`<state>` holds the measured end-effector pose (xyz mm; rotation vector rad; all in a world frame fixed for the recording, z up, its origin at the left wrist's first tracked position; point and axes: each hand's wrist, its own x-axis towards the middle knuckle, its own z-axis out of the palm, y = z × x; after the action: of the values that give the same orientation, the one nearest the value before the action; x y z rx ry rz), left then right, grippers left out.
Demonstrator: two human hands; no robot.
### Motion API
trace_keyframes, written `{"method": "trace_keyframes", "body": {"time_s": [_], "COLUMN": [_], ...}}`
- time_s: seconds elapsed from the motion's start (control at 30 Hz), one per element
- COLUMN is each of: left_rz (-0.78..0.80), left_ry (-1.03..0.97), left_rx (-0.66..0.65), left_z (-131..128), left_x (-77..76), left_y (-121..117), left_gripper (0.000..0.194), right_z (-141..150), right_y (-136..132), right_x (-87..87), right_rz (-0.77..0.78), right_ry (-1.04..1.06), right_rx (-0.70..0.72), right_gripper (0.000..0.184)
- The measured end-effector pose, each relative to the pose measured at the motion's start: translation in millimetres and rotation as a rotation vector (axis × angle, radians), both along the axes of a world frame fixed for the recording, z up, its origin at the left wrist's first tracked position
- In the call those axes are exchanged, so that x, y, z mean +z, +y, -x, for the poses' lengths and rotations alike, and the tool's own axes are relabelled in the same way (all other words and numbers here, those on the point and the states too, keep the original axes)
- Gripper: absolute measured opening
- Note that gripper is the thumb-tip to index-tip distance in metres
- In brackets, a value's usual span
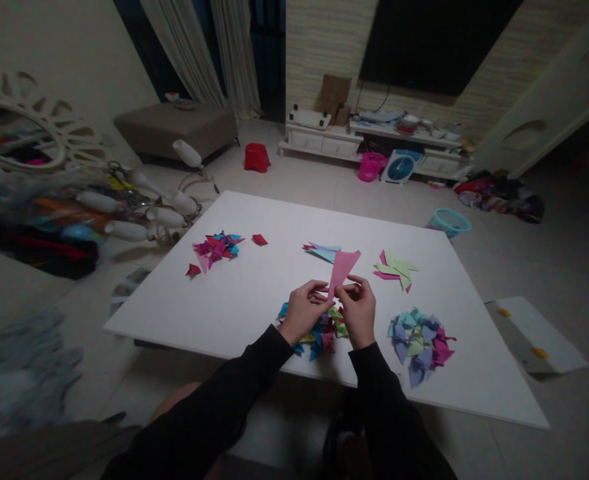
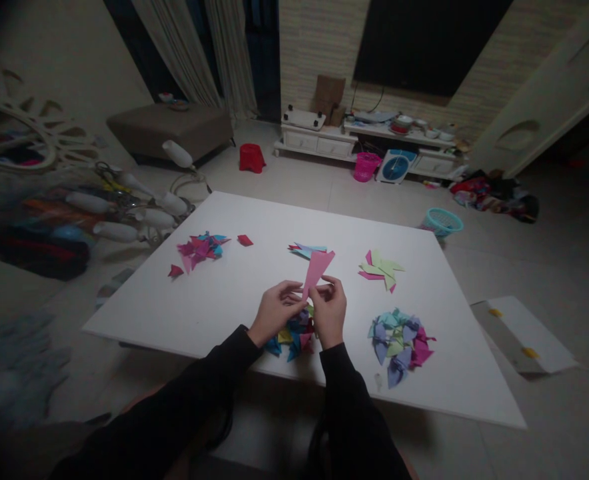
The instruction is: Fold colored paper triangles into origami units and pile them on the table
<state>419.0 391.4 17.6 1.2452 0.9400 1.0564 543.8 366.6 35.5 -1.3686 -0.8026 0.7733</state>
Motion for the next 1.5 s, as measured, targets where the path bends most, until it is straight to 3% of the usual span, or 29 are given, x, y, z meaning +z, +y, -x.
{"method": "trace_keyframes", "body": {"time_s": [0.13, 0.43, 0.83, 1.03, 1.27, 1.5], "left_rz": [0.037, 0.246, 0.268, 0.263, 0.233, 0.235], "left_ry": [-0.029, -0.224, -0.303, -0.244, -0.186, -0.177], "left_rx": [-0.020, -0.054, -0.054, -0.046, -0.005, -0.034], "left_z": [-0.3, 0.1, -1.1, -0.6, 0.7, 0.7], "left_x": [-0.2, 8.6, 2.1, 3.1, 4.2, 2.1], "left_y": [-0.7, 3.0, 5.3, 4.0, 3.9, 3.6], "left_gripper": [0.032, 0.043, 0.052, 0.045, 0.045, 0.035], "right_z": [2.3, -2.7, -2.4, -1.5, -1.9, -0.6], "right_y": [-1.9, 0.2, -1.1, -1.2, -1.7, -1.4], "right_x": [2.1, -4.6, -2.2, -1.5, -0.1, -3.4], "right_rz": [0.000, -0.029, -0.049, -0.034, -0.039, 0.010], "right_ry": [-0.029, -0.097, -0.022, -0.013, -0.129, -0.188], "right_rx": [0.030, 0.067, 0.021, 0.025, 0.040, 0.100], "right_gripper": [0.036, 0.032, 0.030, 0.034, 0.022, 0.026]}}
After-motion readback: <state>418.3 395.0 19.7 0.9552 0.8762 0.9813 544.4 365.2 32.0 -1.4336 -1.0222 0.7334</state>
